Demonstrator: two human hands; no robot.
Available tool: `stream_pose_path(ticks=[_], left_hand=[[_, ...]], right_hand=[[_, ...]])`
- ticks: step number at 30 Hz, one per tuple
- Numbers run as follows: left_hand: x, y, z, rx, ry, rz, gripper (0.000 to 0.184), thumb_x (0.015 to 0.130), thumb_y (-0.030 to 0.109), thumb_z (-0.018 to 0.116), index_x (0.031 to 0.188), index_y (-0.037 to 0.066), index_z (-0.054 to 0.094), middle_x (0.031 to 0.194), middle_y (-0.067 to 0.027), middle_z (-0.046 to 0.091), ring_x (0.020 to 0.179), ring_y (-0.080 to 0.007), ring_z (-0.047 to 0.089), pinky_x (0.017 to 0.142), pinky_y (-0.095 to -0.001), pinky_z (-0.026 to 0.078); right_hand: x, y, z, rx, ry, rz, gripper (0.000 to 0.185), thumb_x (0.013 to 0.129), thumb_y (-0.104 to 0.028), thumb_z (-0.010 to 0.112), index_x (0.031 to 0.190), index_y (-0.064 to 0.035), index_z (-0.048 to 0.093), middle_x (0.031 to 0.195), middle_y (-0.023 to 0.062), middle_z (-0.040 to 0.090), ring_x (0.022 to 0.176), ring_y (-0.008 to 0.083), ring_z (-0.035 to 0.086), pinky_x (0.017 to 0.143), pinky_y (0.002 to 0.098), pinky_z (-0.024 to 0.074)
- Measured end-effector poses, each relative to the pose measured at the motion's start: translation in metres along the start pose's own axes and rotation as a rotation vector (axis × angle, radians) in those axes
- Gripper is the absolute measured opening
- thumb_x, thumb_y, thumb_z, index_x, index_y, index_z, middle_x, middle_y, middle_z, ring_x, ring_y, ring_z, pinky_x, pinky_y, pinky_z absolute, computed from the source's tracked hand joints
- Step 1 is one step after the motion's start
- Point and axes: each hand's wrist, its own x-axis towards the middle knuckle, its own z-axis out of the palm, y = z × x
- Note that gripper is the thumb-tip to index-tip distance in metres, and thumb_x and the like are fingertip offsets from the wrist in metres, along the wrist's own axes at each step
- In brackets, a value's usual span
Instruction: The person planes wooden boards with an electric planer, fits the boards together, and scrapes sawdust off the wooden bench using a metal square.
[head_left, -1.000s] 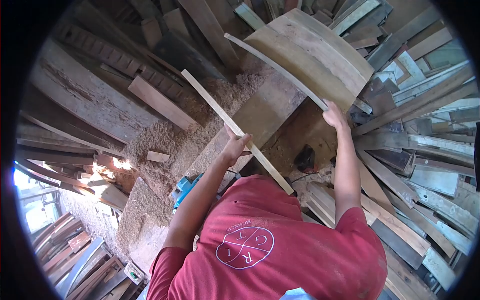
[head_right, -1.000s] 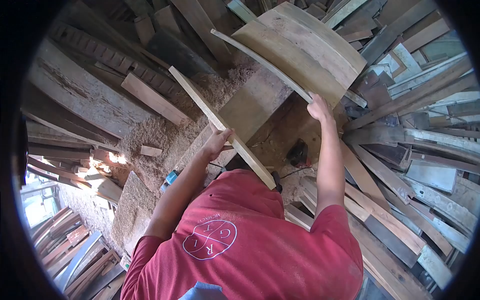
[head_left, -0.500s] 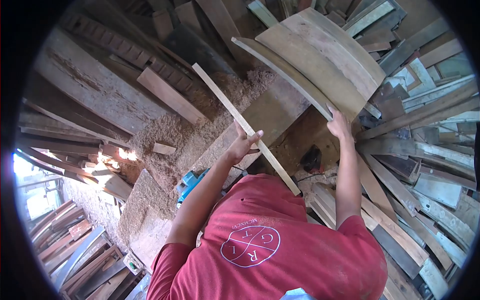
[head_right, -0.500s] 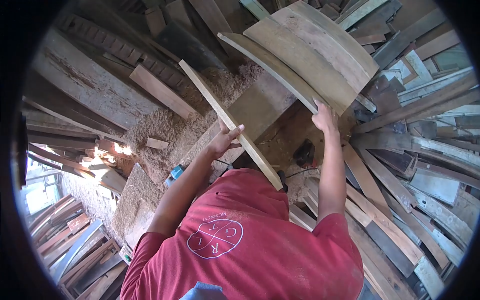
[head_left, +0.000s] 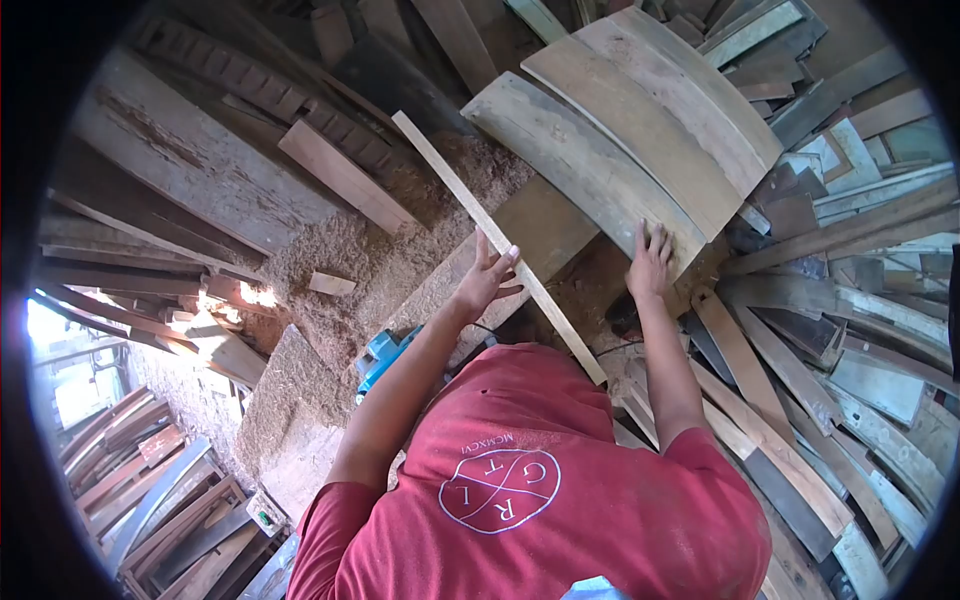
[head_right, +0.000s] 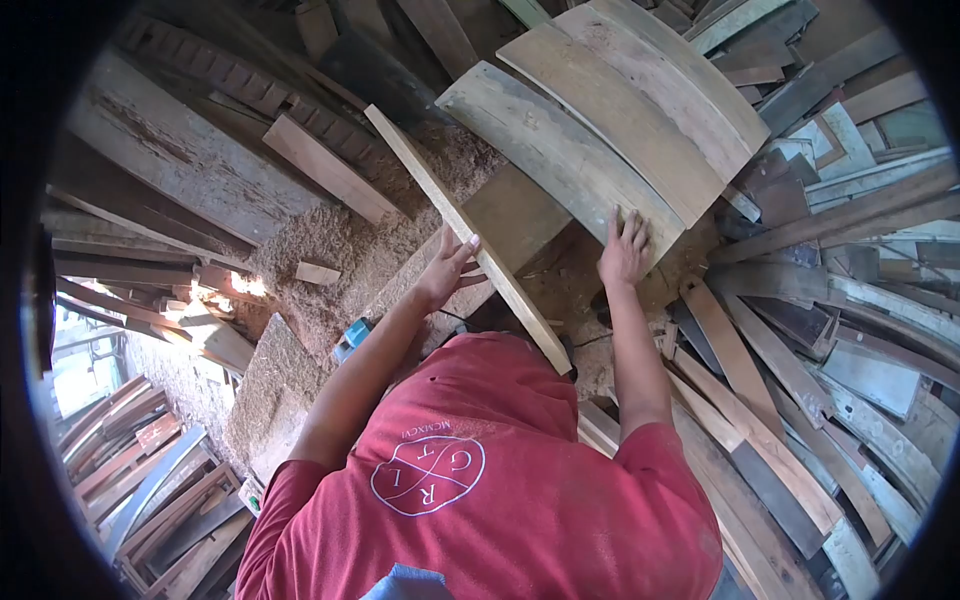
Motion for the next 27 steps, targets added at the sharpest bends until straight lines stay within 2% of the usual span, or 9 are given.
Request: stream_pose_path(ticks=[2, 4, 6, 9, 13, 19, 21, 25, 27], left_hand=[[0.000, 0.005, 0.007, -0.008, 0.015, 0.002, 0.096, 0.109, 0.039, 0.055, 0.164, 0.027, -0.022, 0.164, -0.0199, 0.034, 0.140, -0.0396, 0.051, 0.107, -0.0530, 0.053], [-0.003, 0.012, 0.013, -0.018, 0.041, 0.006, 0.097, 0.109, 0.040, 0.056, 0.164, 0.026, -0.022, 0.165, -0.0198, 0.032, 0.139, -0.0405, 0.051, 0.107, -0.0520, 0.053], [-0.010, 0.017, 0.016, -0.128, 0.046, 0.026, 0.090, 0.109, 0.046, 0.053, 0.167, 0.023, -0.011, 0.169, -0.0200, 0.025, 0.141, -0.0434, 0.048, 0.112, -0.0537, 0.049], [0.010, -0.009, -0.011, -0.341, 0.016, -0.007, 0.084, 0.108, 0.054, 0.047, 0.169, 0.019, 0.002, 0.171, -0.0201, 0.019, 0.145, -0.0458, 0.042, 0.117, -0.0547, 0.042], [0.012, -0.036, -0.031, -0.184, 0.022, -0.049, 0.077, 0.108, 0.056, 0.048, 0.168, 0.016, 0.021, 0.171, -0.0204, 0.021, 0.148, -0.0432, 0.039, 0.120, -0.0516, 0.037], [-0.004, -0.050, -0.037, -0.092, 0.019, -0.112, 0.070, 0.107, 0.050, 0.053, 0.164, 0.014, 0.034, 0.167, -0.0178, 0.033, 0.147, -0.0408, 0.043, 0.120, -0.0508, 0.037], [-0.005, -0.050, -0.039, -0.080, 0.043, -0.109, 0.070, 0.107, 0.049, 0.054, 0.164, 0.013, 0.035, 0.167, -0.0171, 0.033, 0.146, -0.0408, 0.043, 0.120, -0.0507, 0.037], [-0.010, -0.048, -0.041, -0.027, 0.094, -0.121, 0.069, 0.106, 0.048, 0.055, 0.163, 0.013, 0.036, 0.167, -0.0163, 0.035, 0.146, -0.0403, 0.044, 0.119, -0.0496, 0.038], [-0.010, -0.048, -0.045, -0.005, 0.111, -0.117, 0.071, 0.106, 0.050, 0.055, 0.163, 0.012, 0.036, 0.165, -0.0161, 0.038, 0.146, -0.0412, 0.044, 0.118, -0.0500, 0.038]], right_hand=[[0.000, -0.004, -0.037, 0.080, -0.144, 0.015, 0.091, 0.089, -0.037, 0.075, 0.165, -0.0193, 0.030, 0.168, 0.0207, 0.032, 0.154, 0.0411, 0.030, 0.123, 0.0602, 0.0257], [-0.002, -0.012, -0.061, 0.714, -0.285, -0.057, 0.099, 0.086, -0.050, 0.079, 0.163, -0.0091, 0.033, 0.165, 0.0239, 0.036, 0.153, 0.0412, 0.032, 0.123, 0.0583, 0.0267], [-0.025, -0.038, -0.145, 1.281, -0.627, -0.091, 0.109, 0.083, -0.062, 0.078, 0.161, -0.0025, 0.033, 0.157, 0.0279, 0.047, 0.144, 0.0401, 0.049, 0.121, 0.0498, 0.0371], [-0.061, -0.078, -0.130, 0.806, -0.536, -0.415, 0.099, 0.084, -0.052, 0.081, 0.157, -0.0001, 0.038, 0.143, 0.0336, 0.057, 0.134, 0.0413, 0.058, 0.111, 0.0458, 0.0488], [-0.052, -0.074, -0.130, 0.816, -0.463, -0.276, 0.073, 0.090, -0.034, 0.076, 0.145, 0.0039, 0.048, 0.119, 0.0351, 0.067, 0.115, 0.0473, 0.066, 0.099, 0.0513, 0.0532], [-0.026, -0.042, -0.112, 0.795, -0.402, -0.277, 0.074, 0.088, -0.030, 0.079, 0.147, 0.0015, 0.048, 0.127, 0.0289, 0.067, 0.120, 0.0450, 0.063, 0.101, 0.0506, 0.0508], [-0.018, -0.041, -0.098, 0.557, 0.033, -0.295, 0.081, 0.084, -0.033, 0.082, 0.151, -0.0037, 0.046, 0.133, 0.0237, 0.061, 0.125, 0.0444, 0.057, 0.105, 0.0498, 0.0475], [-0.019, -0.070, -0.082, 0.522, 0.075, -0.336, 0.090, 0.083, -0.044, 0.082, 0.157, -0.0132, 0.042, 0.147, 0.0206, 0.048, 0.138, 0.0424, 0.045, 0.113, 0.0587, 0.0387], [-0.025, -0.099, -0.067, 0.415, -0.075, -0.426, 0.104, 0.083, -0.062, 0.076, 0.164, -0.0171, 0.031, 0.168, 0.0249, 0.025, 0.156, 0.0475, 0.020, 0.123, 0.0666, 0.0207]])
